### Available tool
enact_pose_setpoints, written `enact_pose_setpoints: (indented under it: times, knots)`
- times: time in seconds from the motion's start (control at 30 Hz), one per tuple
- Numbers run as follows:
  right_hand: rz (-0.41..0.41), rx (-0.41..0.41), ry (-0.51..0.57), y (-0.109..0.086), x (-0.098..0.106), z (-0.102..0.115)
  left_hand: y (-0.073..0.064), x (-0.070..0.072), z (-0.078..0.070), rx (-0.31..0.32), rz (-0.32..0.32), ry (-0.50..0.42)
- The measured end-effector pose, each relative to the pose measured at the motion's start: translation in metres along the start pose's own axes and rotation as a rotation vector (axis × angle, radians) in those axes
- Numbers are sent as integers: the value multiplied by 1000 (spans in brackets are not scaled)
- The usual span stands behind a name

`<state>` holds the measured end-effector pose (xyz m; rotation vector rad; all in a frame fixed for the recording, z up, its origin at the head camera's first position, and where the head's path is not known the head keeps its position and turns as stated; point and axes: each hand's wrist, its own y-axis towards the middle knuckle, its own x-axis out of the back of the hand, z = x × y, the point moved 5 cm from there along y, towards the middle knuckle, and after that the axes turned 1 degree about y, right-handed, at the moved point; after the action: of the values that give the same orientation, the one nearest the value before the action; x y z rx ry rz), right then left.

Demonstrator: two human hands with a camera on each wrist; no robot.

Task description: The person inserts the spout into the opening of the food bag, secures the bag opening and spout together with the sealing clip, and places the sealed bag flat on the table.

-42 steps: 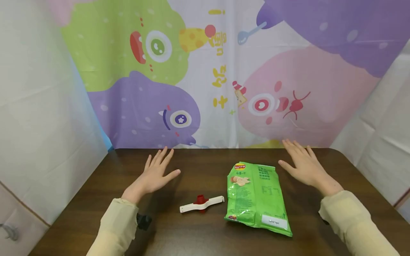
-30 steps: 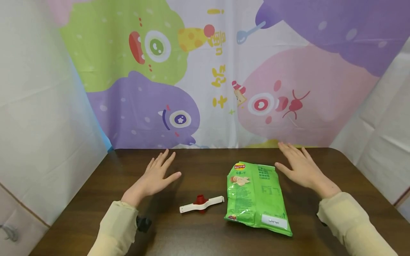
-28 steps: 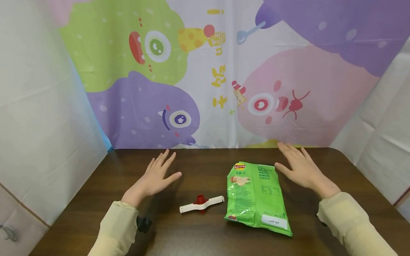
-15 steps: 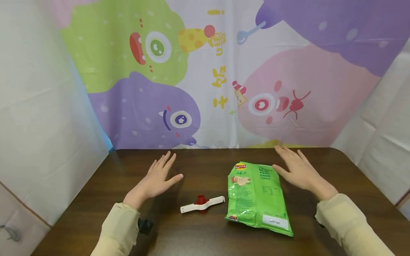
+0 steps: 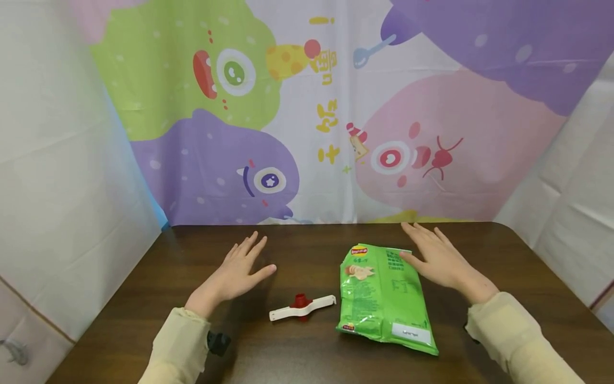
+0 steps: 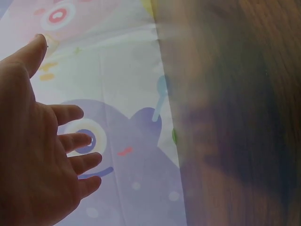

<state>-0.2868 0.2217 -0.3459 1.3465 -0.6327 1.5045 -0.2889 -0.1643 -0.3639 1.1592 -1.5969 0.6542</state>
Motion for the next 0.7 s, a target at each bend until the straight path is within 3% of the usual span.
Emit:
enact_pose_setpoints:
  times: [0.7]
  knots:
    - [84, 48, 38, 3, -16, 25, -2, -8, -9, -9, 38, -24]
